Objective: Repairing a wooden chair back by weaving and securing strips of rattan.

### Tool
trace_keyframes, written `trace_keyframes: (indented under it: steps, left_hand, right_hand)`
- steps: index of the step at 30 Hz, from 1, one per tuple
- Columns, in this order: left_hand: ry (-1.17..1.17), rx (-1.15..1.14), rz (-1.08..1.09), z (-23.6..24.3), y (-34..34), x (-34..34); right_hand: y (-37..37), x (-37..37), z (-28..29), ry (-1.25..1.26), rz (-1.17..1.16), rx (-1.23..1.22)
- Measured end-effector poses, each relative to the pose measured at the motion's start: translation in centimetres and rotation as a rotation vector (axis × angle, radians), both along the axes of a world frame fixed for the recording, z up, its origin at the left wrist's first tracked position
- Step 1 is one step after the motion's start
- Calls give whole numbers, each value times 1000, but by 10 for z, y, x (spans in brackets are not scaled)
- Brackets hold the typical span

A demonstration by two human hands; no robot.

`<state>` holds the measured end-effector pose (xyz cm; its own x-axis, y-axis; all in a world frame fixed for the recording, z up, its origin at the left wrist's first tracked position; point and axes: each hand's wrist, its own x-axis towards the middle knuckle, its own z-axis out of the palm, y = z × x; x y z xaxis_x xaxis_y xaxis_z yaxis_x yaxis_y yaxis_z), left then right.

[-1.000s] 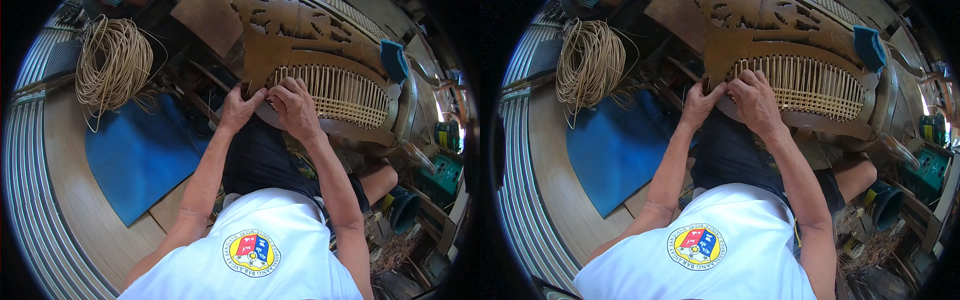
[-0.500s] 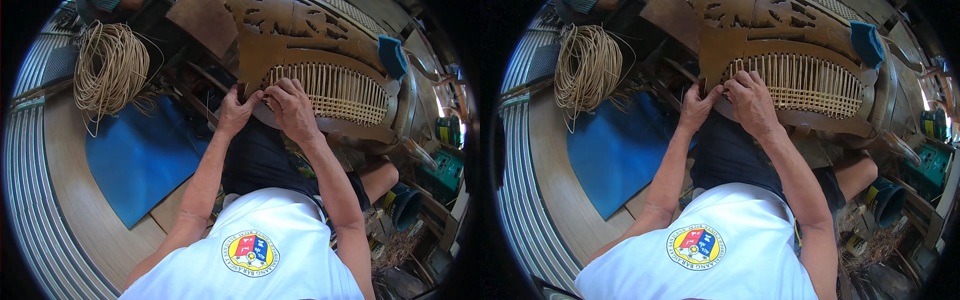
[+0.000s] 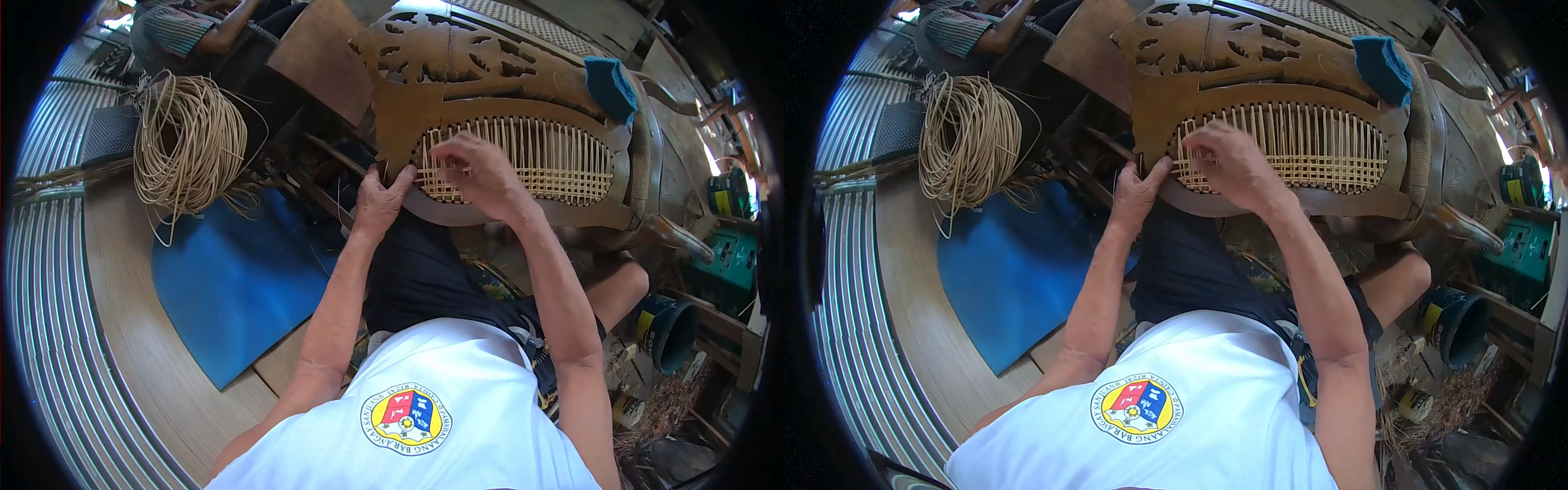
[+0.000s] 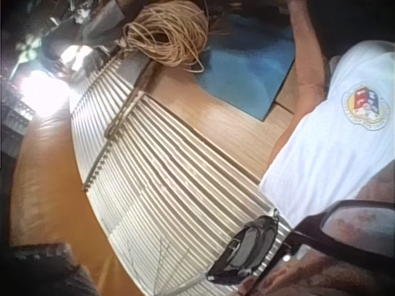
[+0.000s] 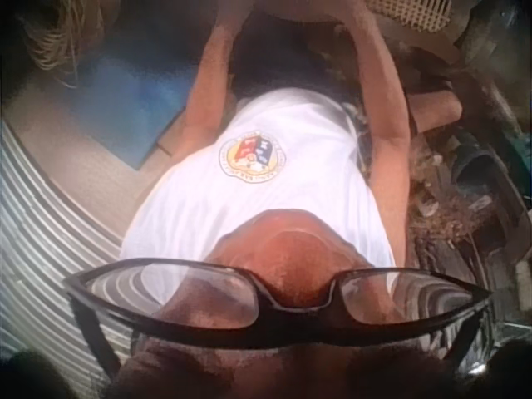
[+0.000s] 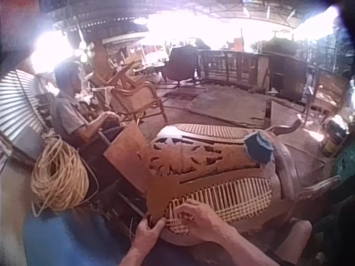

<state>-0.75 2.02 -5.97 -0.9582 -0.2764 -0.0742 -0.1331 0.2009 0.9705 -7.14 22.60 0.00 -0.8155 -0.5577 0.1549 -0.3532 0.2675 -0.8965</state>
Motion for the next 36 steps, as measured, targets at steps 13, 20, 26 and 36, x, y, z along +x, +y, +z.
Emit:
trace_keyframes:
  steps: [13,20,26,36]
  left_hand:
    - [194,-515,175,31,21,11]
    - [377,-656,-344,46,-9,1]
    - [426,-809,-519,59,-19,-9]
    - [411,-815,-481,56,-16,-10]
  right_hand:
    - [6,15,-12,435,-18,222]
    - [11,5,-13,478,71,288]
    - [-3,6,-14,559,84,285]
    - [-5,6,-16,360,-58,133]
